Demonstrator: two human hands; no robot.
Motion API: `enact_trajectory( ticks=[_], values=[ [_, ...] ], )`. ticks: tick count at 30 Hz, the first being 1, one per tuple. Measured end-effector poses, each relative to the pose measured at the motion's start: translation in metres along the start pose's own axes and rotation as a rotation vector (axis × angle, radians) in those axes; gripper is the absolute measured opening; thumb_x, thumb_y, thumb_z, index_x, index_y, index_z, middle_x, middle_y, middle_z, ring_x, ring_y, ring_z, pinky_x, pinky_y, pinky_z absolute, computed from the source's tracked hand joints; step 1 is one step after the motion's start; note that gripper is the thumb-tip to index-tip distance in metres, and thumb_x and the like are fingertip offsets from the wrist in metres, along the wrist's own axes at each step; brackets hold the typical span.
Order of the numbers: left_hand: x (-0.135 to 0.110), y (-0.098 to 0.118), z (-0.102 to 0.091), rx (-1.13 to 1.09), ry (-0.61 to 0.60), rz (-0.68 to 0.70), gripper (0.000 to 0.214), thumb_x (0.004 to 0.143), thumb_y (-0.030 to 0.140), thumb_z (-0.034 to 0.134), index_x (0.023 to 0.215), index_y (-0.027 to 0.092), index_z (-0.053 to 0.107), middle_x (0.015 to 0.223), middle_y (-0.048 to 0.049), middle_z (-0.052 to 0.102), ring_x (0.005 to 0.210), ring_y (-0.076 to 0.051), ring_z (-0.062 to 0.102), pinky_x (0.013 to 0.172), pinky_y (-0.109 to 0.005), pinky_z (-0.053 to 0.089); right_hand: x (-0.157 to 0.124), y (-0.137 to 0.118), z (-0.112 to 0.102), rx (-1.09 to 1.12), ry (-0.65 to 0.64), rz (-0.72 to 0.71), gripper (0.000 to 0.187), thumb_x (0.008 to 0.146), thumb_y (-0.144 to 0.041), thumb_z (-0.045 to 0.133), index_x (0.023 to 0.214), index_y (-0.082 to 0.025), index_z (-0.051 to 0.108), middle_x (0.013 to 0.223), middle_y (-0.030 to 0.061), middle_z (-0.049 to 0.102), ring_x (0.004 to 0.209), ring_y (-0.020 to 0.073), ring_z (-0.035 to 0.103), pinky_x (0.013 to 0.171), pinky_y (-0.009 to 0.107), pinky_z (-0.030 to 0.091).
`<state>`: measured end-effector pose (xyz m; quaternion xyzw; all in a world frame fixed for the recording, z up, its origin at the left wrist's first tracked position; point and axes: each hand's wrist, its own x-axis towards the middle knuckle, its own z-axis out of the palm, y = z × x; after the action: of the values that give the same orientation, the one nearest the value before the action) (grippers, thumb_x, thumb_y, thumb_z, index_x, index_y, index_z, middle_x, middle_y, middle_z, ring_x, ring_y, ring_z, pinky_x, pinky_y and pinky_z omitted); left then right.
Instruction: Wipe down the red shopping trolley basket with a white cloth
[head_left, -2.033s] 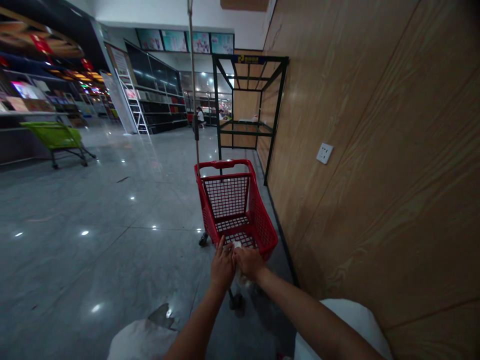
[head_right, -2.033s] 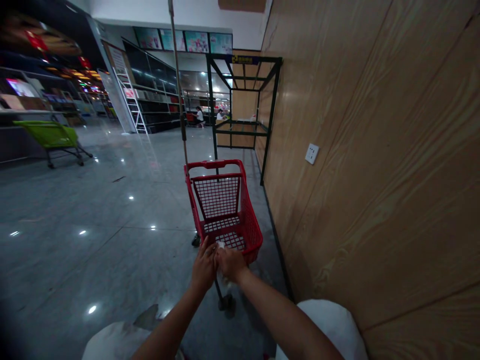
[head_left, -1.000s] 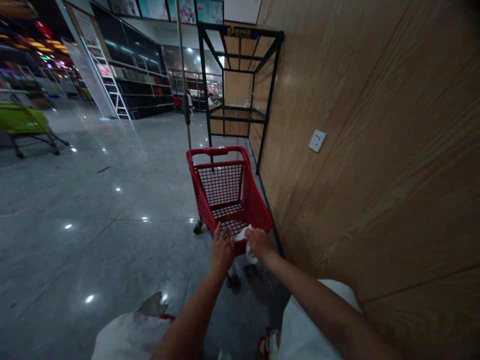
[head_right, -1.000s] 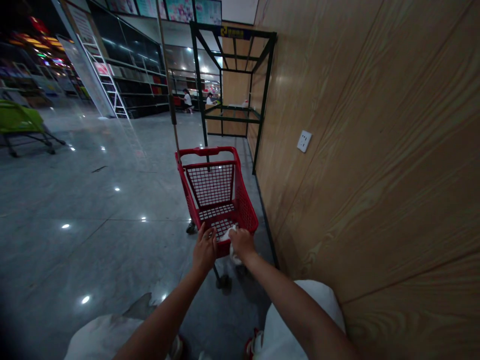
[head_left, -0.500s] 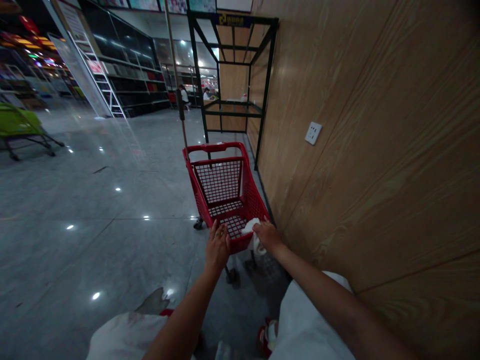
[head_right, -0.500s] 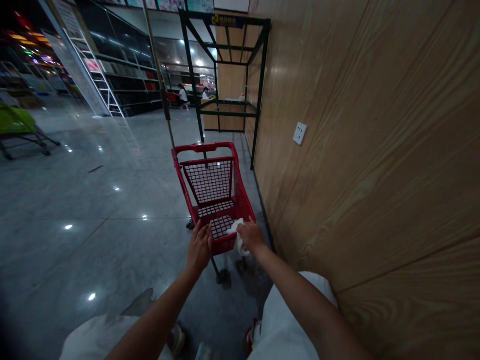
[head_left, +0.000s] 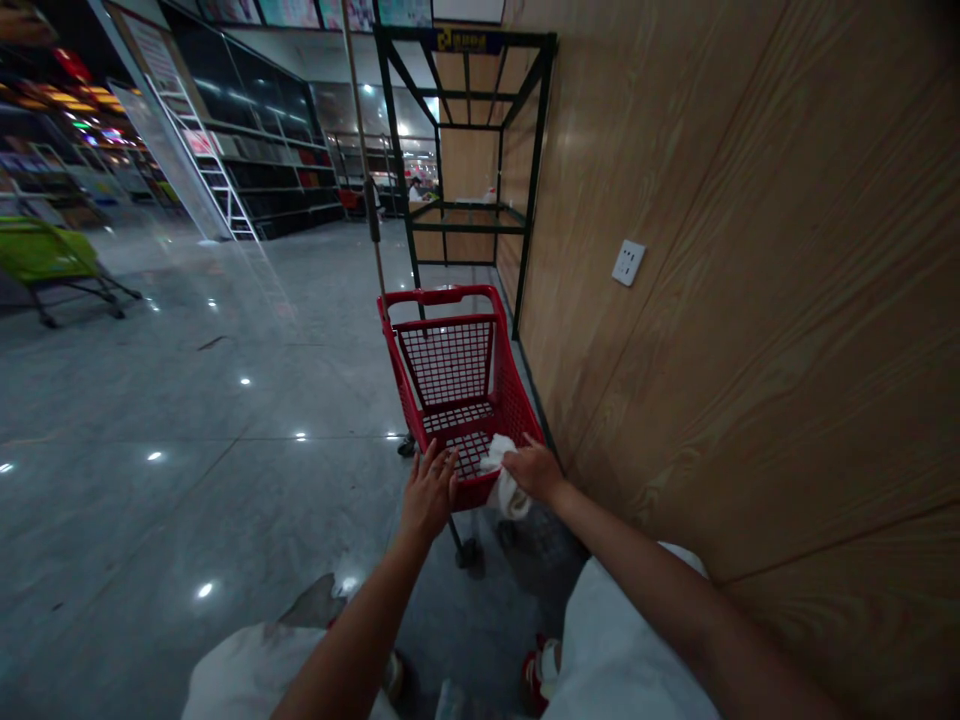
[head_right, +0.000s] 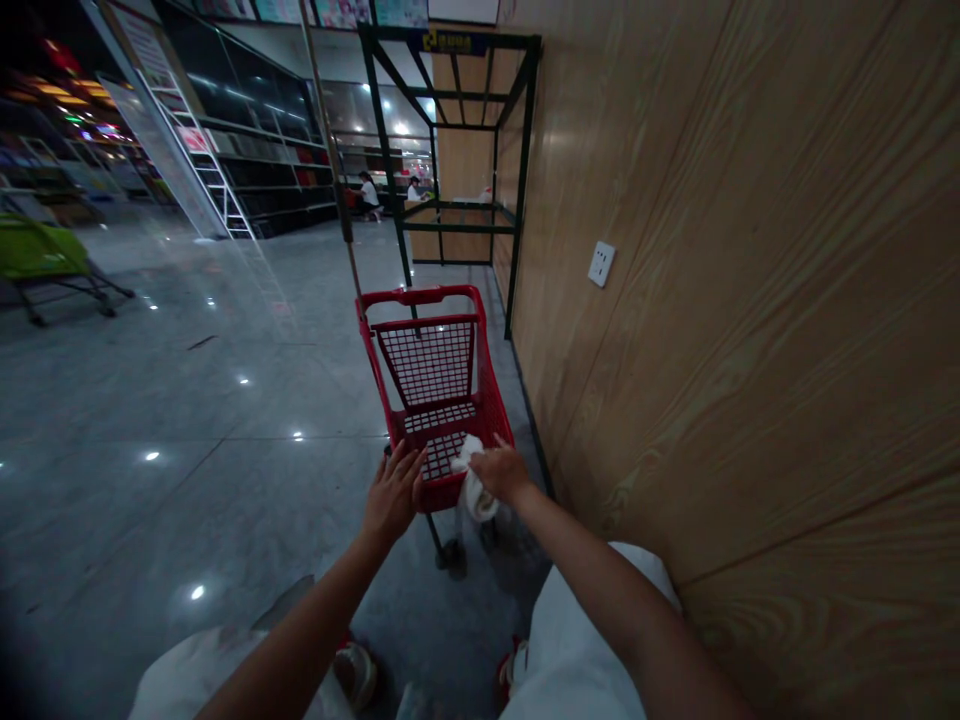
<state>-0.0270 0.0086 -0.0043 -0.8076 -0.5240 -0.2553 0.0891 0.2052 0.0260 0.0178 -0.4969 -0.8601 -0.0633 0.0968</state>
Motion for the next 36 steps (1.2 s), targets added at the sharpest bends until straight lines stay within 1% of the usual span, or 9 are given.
enact_trajectory(
  ticks=[4, 8, 12, 15, 18, 23, 28, 32, 36],
  values=[
    [0.002, 0.014, 0.011, -0.073, 0.074, -0.071, 0.044, 0.093, 0.025, 0.032, 0.131, 0.017, 0.052, 0.129, -0.0089, 0.059, 0.141, -0.027, 0.025, 0.112, -0.052, 0.033, -0.011, 0.013, 0.002, -0.015, 0.05, 0.12, 0.028, 0.096, -0.022, 0.039, 0.09, -0.019, 0.066, 0.081, 0.0053, 0.067, 0.084, 0.0171, 0.061, 0.106, 0.039, 0.03],
    [0.006, 0.024, 0.018, -0.12, 0.093, -0.077, 0.043, 0.093, 0.023, 0.032, 0.13, 0.015, 0.053, 0.128, -0.0091, 0.06, 0.142, -0.025, 0.022, 0.112, -0.053, 0.034, 0.0, -0.037, 0.015, 0.055, 0.079, 0.113, 0.027, 0.095, -0.02, 0.038, 0.094, -0.017, 0.065, 0.089, 0.009, 0.067, 0.09, 0.0203, 0.059, 0.098, 0.038, 0.039],
    [0.004, 0.015, 0.013, -0.099, 0.047, -0.038, 0.042, 0.094, 0.025, 0.031, 0.13, 0.016, 0.053, 0.128, -0.0086, 0.06, 0.141, -0.026, 0.025, 0.111, -0.053, 0.035, 0.011, -0.074, 0.025, 0.107, 0.129, 0.038, 0.026, 0.095, -0.024, 0.04, 0.103, -0.018, 0.064, 0.096, 0.0114, 0.065, 0.092, 0.022, 0.057, 0.093, 0.04, 0.042],
    [0.0, 0.002, 0.004, -0.077, -0.004, 0.027, 0.04, 0.094, 0.028, 0.034, 0.127, 0.018, 0.055, 0.125, -0.0076, 0.062, 0.14, -0.026, 0.028, 0.111, -0.05, 0.035, 0.008, -0.056, 0.027, 0.107, 0.123, -0.119, 0.022, 0.093, -0.026, 0.048, 0.11, -0.021, 0.062, 0.092, 0.0075, 0.066, 0.09, 0.0191, 0.058, 0.104, 0.043, 0.035],
    [-0.004, 0.0, -0.001, -0.069, -0.004, 0.053, 0.039, 0.094, 0.027, 0.034, 0.125, 0.018, 0.057, 0.125, -0.0069, 0.062, 0.14, -0.026, 0.029, 0.111, -0.049, 0.036, -0.002, -0.011, 0.024, 0.088, 0.121, -0.221, 0.02, 0.091, -0.028, 0.053, 0.109, -0.022, 0.061, 0.083, 0.0037, 0.065, 0.083, 0.017, 0.059, 0.108, 0.045, 0.03],
    [-0.004, 0.017, 0.002, -0.038, 0.046, -0.013, 0.038, 0.094, 0.025, 0.036, 0.126, 0.019, 0.056, 0.125, -0.0061, 0.062, 0.138, -0.028, 0.032, 0.113, -0.058, 0.025, -0.021, 0.038, 0.017, 0.043, 0.112, -0.215, 0.02, 0.089, -0.024, 0.056, 0.108, -0.019, 0.062, 0.081, 0.0027, 0.063, 0.081, 0.0168, 0.06, 0.109, 0.047, 0.03],
    [-0.002, 0.03, 0.013, -0.033, 0.084, 0.053, 0.032, 0.093, 0.022, 0.038, 0.116, 0.02, 0.061, 0.117, -0.0051, 0.067, 0.133, -0.026, 0.04, 0.112, -0.052, 0.028, -0.022, -0.002, 0.022, 0.0, 0.128, -0.102, 0.024, 0.09, -0.018, 0.05, 0.111, -0.019, 0.062, 0.084, 0.0052, 0.064, 0.086, 0.0193, 0.061, 0.108, 0.048, 0.033],
    [-0.006, 0.029, 0.015, -0.003, 0.04, 0.187, 0.025, 0.094, 0.027, 0.041, 0.103, 0.019, 0.063, 0.106, -0.0057, 0.068, 0.104, -0.02, 0.06, 0.096, -0.04, 0.043, -0.012, -0.038, 0.031, -0.014, 0.168, -0.127, 0.025, 0.09, -0.016, 0.048, 0.111, -0.018, 0.062, 0.089, 0.0081, 0.065, 0.091, 0.0202, 0.061, 0.108, 0.046, 0.034],
    [-0.011, 0.015, 0.007, 0.076, -0.017, 0.249, 0.021, 0.093, 0.031, 0.046, 0.085, 0.019, 0.06, 0.085, -0.0041, 0.066, 0.076, -0.018, 0.059, 0.074, -0.034, 0.044, -0.01, -0.013, 0.029, -0.024, 0.134, -0.293, 0.024, 0.091, -0.022, 0.049, 0.112, -0.02, 0.062, 0.081, 0.0036, 0.066, 0.08, 0.0169, 0.063, 0.108, 0.046, 0.033]
  ],
)
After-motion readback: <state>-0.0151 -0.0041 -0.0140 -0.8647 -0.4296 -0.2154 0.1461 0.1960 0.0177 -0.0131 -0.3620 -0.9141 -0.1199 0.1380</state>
